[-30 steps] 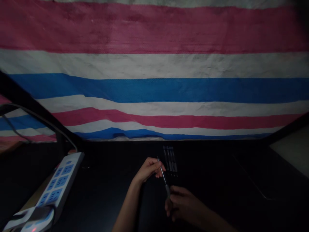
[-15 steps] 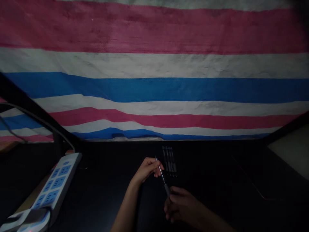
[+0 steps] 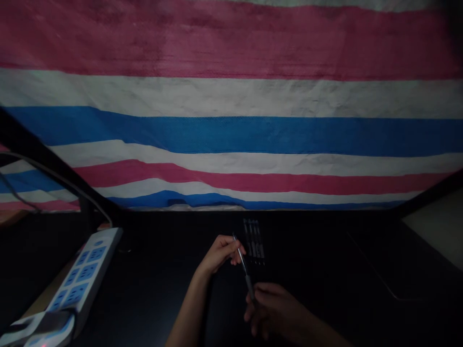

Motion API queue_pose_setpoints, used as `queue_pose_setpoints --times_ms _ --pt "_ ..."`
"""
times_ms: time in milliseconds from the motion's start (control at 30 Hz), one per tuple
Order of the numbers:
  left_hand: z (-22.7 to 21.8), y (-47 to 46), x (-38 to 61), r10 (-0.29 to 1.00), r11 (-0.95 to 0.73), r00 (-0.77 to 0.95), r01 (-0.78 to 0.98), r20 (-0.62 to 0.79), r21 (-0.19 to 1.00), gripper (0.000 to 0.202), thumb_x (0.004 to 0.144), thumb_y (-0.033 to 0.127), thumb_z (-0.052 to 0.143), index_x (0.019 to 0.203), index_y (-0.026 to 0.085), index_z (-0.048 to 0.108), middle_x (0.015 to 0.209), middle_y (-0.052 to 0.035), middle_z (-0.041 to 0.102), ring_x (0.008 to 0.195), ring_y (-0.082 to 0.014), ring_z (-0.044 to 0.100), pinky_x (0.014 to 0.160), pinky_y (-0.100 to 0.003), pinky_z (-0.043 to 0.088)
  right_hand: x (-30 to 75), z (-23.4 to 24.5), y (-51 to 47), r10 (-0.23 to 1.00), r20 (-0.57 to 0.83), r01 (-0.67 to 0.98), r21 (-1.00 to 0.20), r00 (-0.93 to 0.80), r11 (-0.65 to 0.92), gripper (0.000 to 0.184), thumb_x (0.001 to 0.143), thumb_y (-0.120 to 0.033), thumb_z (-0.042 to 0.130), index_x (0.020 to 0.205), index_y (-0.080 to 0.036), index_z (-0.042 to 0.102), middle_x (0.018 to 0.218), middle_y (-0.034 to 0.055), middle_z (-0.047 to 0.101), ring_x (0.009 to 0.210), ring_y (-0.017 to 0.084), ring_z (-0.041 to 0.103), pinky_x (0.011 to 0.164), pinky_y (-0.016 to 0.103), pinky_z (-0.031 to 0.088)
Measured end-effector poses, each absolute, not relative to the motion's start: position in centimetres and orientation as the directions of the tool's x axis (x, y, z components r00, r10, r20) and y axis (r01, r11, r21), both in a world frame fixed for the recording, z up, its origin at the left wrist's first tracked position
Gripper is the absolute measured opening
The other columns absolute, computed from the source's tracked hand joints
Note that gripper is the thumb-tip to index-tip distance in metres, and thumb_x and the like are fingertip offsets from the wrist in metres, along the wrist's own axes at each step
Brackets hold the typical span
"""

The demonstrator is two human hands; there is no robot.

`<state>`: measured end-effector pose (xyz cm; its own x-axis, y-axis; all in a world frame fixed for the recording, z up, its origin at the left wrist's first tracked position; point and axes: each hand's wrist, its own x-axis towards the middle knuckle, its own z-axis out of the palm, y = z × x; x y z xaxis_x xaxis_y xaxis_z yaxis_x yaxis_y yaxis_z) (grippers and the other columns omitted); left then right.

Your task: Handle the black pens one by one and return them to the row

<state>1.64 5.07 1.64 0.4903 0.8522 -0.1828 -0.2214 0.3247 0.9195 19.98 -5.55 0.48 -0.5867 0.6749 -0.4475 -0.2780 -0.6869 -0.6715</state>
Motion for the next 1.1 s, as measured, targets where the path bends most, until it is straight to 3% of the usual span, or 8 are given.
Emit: queue_pose_setpoints --times_ms 167,500,1100 --pt "1.6 5.1 1.7 0.889 0.305 0.423 -0.258 -0.177 0.917 0.047 0.066 0.053 0.074 0.063 0.006 0.070 0.045 -0.0045 0.059 0.038 -0.0083 0.049 0.039 -0.019 0.033 19.8 1.0 -5.7 0.675 -0.470 -0.167 -0.738 -0.569 -0.654 0.028 0.076 -0.037 0.063 0.086 -0.015 0.051 0.073 0.0045 0.067 0.051 0.011 0.063 0.038 0.015 0.032" --pt "1.4 6.0 1.0 0.989 0.145 0.063 -0.425 -0.131 0.894 0.045 0.070 0.056 0.069 0.063 0.011 0.065 0.040 0.0037 0.051 0.035 -0.0031 0.039 0.039 -0.015 0.026 19.7 0.3 -6.0 0.653 -0.459 -0.149 -0.739 -0.603 -0.657 0.026 0.071 -0.031 0.064 0.083 -0.017 0.046 0.065 0.0023 0.067 0.043 0.011 0.060 0.036 0.015 0.035" --pt "1.4 5.2 1.4 0.939 0.257 0.309 -0.346 -0.149 0.902 0.046 0.066 0.056 0.073 0.064 0.010 0.069 0.045 -0.0011 0.058 0.038 -0.0059 0.047 0.040 -0.017 0.033 19.8 0.1 -6.0 0.666 -0.420 -0.205 -0.731 -0.616 -0.650 0.024 0.074 -0.032 0.063 0.081 -0.017 0.046 0.062 -0.0006 0.064 0.039 0.008 0.055 0.036 0.016 0.036"
